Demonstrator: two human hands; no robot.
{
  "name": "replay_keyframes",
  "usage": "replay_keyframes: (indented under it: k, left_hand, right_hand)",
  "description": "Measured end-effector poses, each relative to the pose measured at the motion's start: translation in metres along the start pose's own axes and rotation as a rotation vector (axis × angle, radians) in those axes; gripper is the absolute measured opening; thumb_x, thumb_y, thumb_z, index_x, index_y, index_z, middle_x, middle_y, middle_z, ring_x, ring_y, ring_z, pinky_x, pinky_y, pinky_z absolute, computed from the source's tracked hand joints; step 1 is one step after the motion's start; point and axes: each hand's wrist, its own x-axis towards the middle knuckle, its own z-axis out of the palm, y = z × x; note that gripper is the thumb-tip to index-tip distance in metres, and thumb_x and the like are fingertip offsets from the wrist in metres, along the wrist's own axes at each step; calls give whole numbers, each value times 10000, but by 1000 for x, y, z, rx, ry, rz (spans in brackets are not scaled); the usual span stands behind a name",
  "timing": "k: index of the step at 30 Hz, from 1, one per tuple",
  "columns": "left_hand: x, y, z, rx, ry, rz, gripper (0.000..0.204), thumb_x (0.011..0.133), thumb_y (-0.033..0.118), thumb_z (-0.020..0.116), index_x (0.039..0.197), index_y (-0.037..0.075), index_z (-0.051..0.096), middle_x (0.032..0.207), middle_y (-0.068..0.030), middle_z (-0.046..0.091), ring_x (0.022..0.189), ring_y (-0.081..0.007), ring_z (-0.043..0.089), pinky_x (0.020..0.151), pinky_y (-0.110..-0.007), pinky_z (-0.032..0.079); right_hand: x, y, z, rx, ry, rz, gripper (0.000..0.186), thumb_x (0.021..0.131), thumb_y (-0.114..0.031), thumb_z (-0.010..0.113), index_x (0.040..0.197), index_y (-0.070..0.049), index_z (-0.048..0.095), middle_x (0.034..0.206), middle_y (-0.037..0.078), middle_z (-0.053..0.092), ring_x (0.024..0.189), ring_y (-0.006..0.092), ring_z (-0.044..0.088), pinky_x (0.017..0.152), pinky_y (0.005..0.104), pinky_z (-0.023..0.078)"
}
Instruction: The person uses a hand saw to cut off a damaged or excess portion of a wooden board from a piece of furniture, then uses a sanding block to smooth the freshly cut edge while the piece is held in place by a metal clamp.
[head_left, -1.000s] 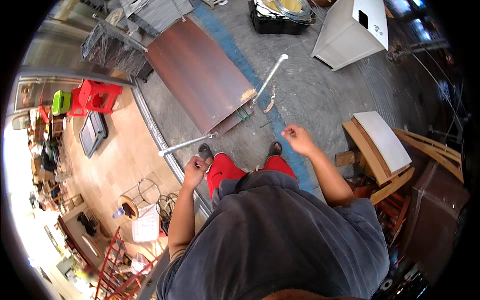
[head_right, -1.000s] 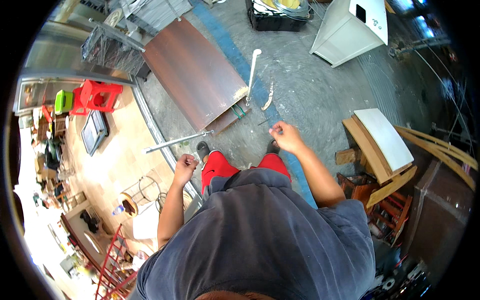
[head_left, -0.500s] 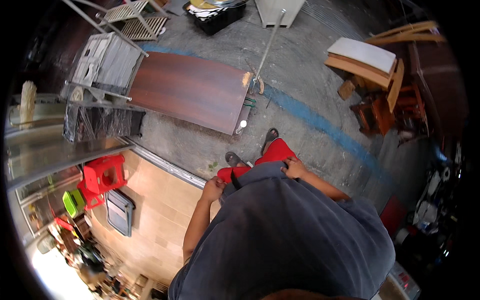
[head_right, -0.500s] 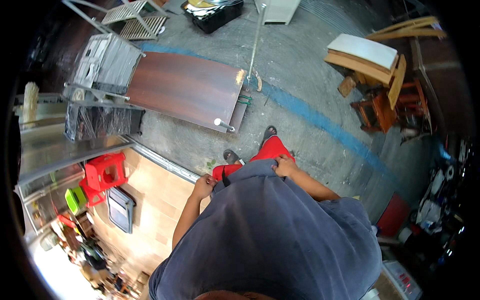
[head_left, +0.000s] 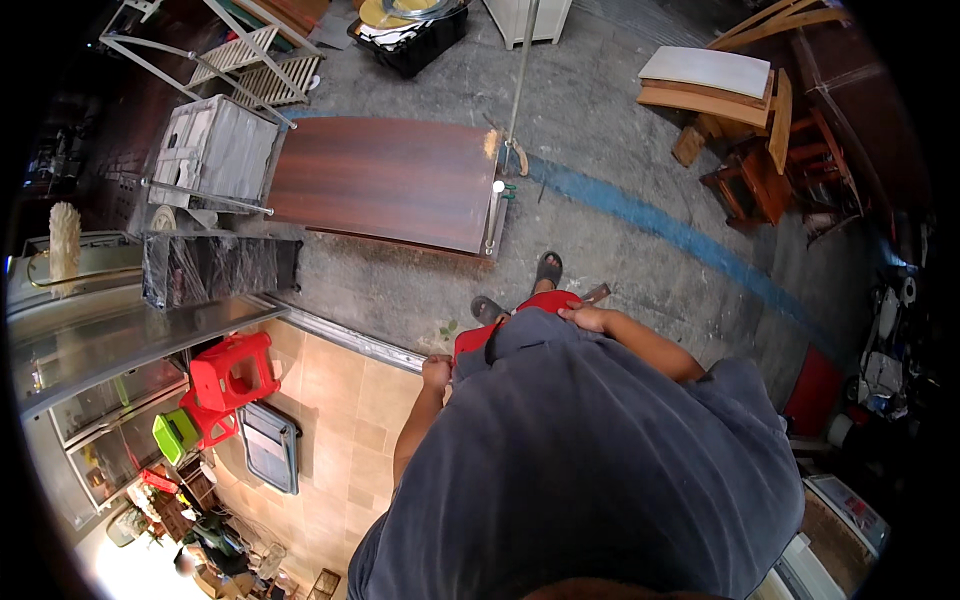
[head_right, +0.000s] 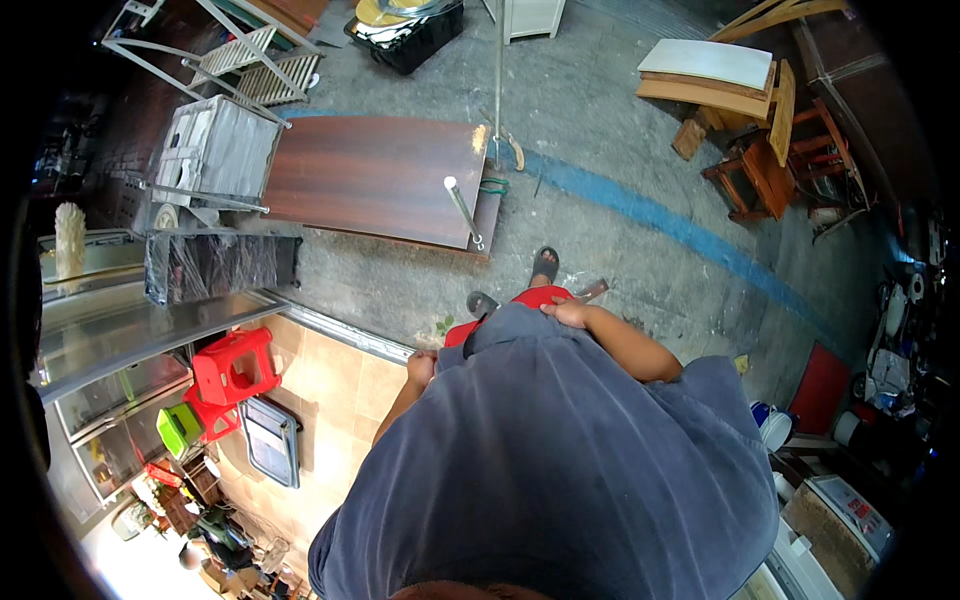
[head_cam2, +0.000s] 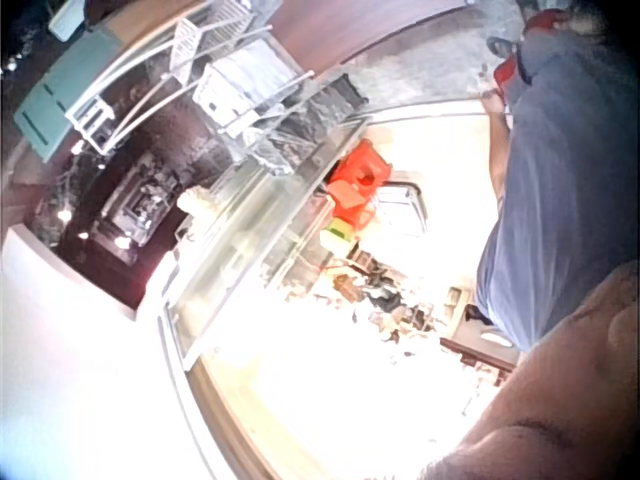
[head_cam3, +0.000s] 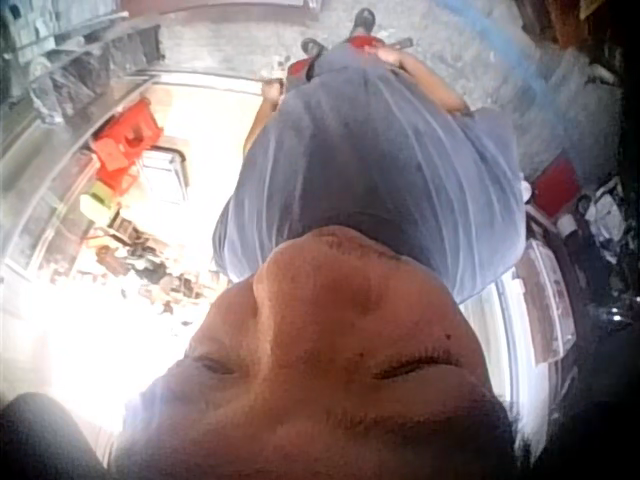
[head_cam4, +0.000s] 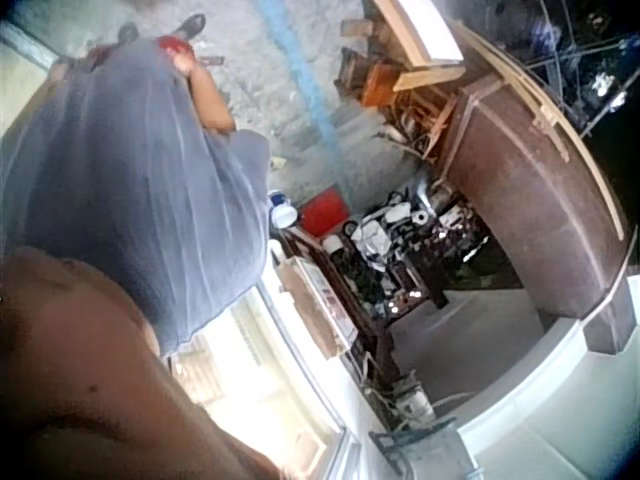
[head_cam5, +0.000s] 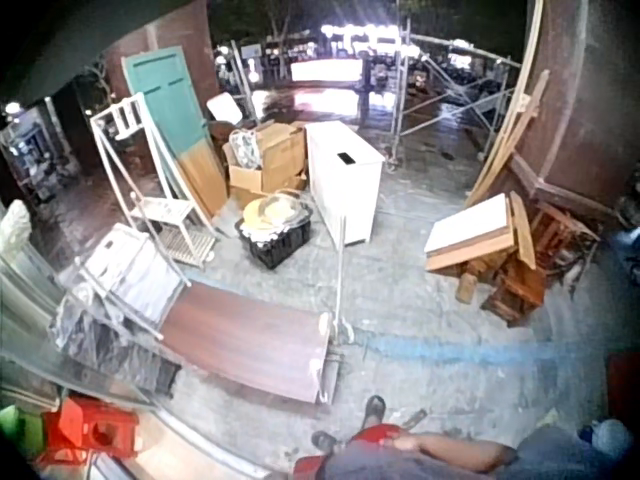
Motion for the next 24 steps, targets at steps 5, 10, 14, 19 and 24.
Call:
replay_keyframes:
  k: [5,10,14,19,24]
  left_hand:
    - [-21,-36,-8,160,5,24,223,937,150,580,777,49,699,695,-46,671,596,-114,580,547,-306,455]
    - [20,-108,-20,473,-83,260,329,1006,257,489,828,41,662,662,-78,620,534,-208,556,525,-407,452]
    - [27,-86,-9,350,-57,568,247,969,221,535,795,66,618,617,-68,546,519,-196,527,491,-372,409]
    - [27,-49,-15,-40,-101,12,101,869,56,599,774,38,628,613,-52,592,482,-162,561,413,-313,418]
    - [54,-30,-18,47,-117,214,377,983,208,535,642,62,600,557,-53,580,472,-154,541,436,-342,425]
  right_hand:
    - [16,13,12,127,-17,90,935,956,-656,500,1585,-24,216,1661,173,183,1536,324,164,1232,441,211]
    - [51,43,23,-4,-47,17,991,936,-730,399,1588,-16,184,1661,199,158,1543,342,129,1247,440,155]
    - [65,67,38,-75,47,103,1059,895,-796,370,1612,-68,91,1677,180,86,1548,364,75,1256,470,103]
    - [10,-30,14,-182,54,180,951,921,-749,379,1619,-151,137,1686,159,33,1539,424,4,1246,541,74]
    - [86,9,9,-472,-35,4,769,967,-621,419,1510,-78,389,1600,183,272,1458,436,267,1186,564,233]
